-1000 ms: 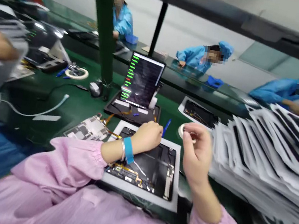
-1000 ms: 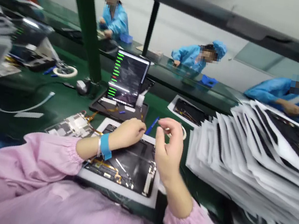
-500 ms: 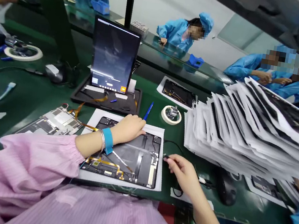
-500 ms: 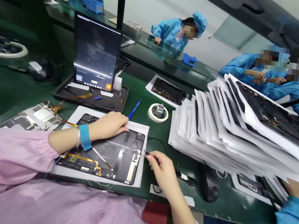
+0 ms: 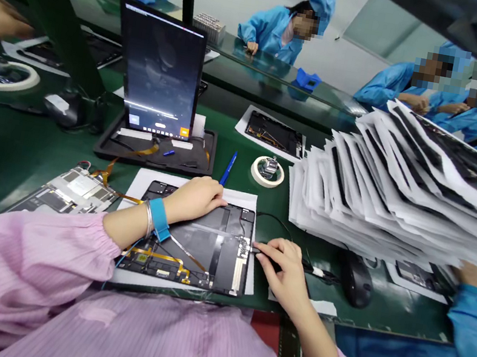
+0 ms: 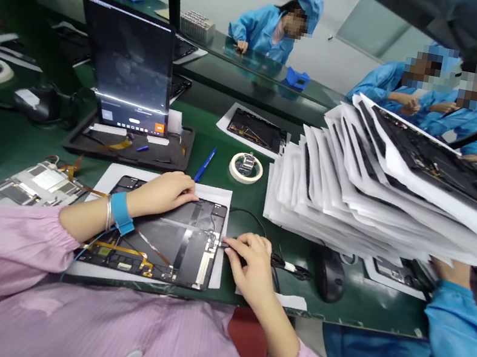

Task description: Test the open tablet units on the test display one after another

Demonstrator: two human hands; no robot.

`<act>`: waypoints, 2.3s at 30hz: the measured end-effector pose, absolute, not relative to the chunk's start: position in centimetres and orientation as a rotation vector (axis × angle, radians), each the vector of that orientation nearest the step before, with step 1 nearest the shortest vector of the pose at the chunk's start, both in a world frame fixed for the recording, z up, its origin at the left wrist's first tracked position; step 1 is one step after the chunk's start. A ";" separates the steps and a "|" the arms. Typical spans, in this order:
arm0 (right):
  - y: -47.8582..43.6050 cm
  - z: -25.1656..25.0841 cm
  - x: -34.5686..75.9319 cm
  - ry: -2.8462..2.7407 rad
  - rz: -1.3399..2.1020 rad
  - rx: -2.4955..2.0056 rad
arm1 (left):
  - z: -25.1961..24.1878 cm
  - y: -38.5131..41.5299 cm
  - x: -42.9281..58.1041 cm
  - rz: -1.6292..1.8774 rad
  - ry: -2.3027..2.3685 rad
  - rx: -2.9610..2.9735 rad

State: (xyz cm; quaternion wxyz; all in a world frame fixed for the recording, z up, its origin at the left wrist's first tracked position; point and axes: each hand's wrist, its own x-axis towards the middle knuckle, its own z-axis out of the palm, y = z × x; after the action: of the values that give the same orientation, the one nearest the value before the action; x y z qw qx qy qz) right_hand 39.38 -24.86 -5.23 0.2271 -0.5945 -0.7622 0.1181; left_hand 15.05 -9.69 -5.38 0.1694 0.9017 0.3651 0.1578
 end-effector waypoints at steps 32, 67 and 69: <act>-24.9 -4.6 37.8 -2.276 0.150 -1.570 | -4.5 -9.6 14.9 0.499 1.055 2.325; -23.3 -3.5 39.5 -1.788 0.937 -1.682 | -5.3 -8.6 14.6 0.438 1.054 2.126; -23.1 -3.2 39.5 -1.768 1.006 -1.694 | -5.3 -8.7 14.6 0.434 1.065 2.137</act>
State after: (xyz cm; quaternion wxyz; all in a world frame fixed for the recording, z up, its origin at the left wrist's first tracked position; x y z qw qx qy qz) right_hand 39.48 -23.09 -3.16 0.2448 -0.6205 -0.6475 0.3684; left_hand 14.63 -8.67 -5.25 0.3498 0.8249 0.4112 0.1674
